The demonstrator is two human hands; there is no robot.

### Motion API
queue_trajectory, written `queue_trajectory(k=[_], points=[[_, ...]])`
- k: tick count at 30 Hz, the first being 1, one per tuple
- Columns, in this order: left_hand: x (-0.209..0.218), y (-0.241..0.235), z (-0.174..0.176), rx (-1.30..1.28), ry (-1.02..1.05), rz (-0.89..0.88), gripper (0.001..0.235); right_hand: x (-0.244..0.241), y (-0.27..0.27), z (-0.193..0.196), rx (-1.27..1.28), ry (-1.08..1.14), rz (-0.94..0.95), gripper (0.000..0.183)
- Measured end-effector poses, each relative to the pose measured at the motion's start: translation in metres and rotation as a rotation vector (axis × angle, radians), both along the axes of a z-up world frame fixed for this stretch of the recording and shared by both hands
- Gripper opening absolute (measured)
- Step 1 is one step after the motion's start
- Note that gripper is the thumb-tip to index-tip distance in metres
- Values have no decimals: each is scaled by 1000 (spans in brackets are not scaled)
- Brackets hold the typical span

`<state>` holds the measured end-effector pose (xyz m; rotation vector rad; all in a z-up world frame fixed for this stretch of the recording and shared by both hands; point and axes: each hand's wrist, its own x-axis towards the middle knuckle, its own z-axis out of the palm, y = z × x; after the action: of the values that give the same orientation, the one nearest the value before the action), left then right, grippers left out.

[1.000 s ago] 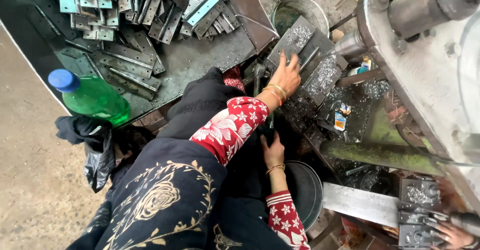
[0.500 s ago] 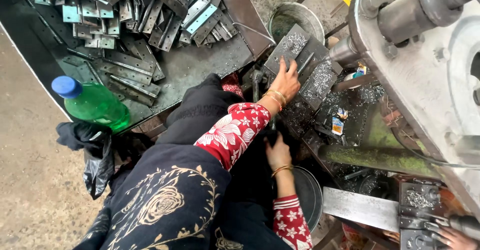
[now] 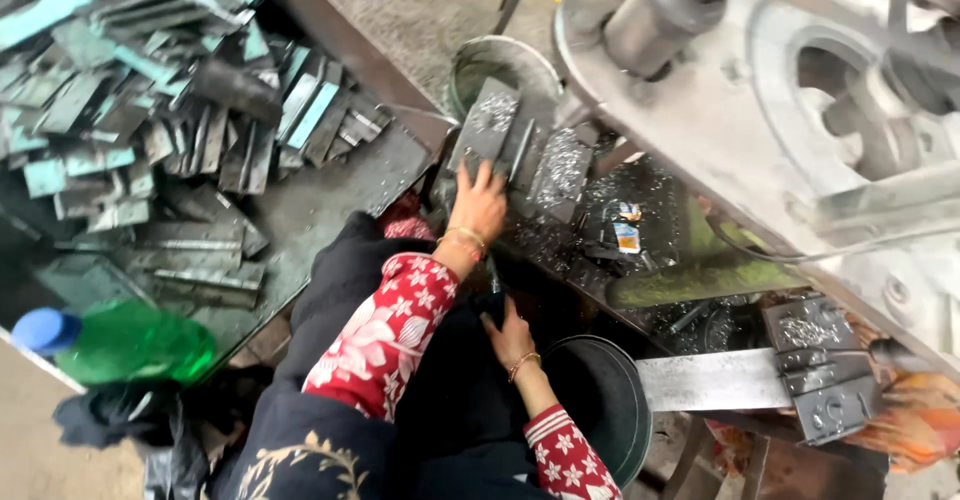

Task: The person positions metal brackets on a machine and uses a tool to process them. They then move processed brackets to a large bin.

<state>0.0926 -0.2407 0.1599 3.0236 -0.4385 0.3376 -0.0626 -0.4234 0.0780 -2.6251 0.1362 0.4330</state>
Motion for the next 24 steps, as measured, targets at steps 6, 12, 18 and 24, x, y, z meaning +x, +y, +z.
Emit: queue_trajectory(k=[6,12,18,24], points=[[24,-5,9,21,170,13,36,24,13,91,-137,52,85,75],[39,-2,11,-8,179,13,37,-4,10,13,74,-77,25,73],[39,-2,14,19,168,7,37,-10,-10,-43,92,-86,14,71],[43,0,16,6,184,8,37,5,7,33,4,-12,39,74]])
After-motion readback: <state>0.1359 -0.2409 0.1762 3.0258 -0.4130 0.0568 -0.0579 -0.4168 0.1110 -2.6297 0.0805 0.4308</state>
